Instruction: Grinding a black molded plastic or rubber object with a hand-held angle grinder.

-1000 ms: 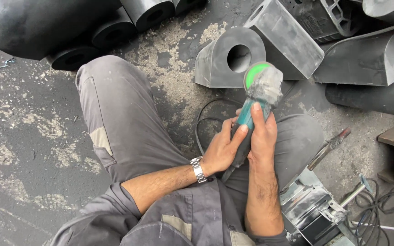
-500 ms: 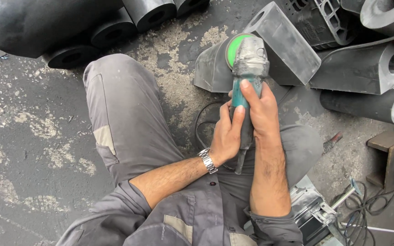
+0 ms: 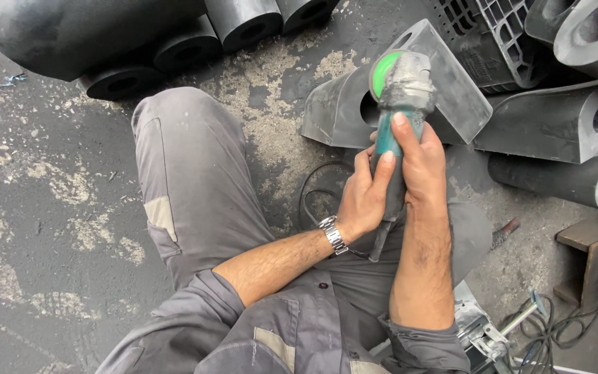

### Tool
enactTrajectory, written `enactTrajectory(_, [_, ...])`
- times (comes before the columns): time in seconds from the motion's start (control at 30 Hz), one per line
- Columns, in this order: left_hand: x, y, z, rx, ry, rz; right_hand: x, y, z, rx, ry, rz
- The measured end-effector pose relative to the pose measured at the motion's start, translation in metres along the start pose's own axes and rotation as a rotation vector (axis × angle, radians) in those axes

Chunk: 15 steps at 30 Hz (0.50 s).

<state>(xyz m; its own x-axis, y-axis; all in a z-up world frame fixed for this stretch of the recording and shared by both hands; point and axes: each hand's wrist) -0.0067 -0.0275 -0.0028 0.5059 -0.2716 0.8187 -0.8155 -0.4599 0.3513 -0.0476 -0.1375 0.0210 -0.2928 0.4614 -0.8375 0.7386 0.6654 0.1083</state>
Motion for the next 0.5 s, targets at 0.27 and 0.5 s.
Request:
enactTrajectory(0.27, [-0.013,0.004,0.005,-0.145,-0.07,0.085,0.009,-0.01,-0.01,0.145,-0.028,0.088])
enactTrajectory(0.5, [-0.013,-0.001,0.014,-0.044,0.049,-0.036,-0.004,0.002,0.005,0.101,-0.004,-0.052])
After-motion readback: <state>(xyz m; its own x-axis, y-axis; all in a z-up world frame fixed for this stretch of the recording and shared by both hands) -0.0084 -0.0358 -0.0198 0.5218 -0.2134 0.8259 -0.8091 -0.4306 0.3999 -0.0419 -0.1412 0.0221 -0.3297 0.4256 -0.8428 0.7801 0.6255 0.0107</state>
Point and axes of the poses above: each hand's wrist, its own z-axis towards the middle knuckle, its own y-axis out of the palm, x = y × z, and after that the axes turned 13 degrees about -x, right-handed
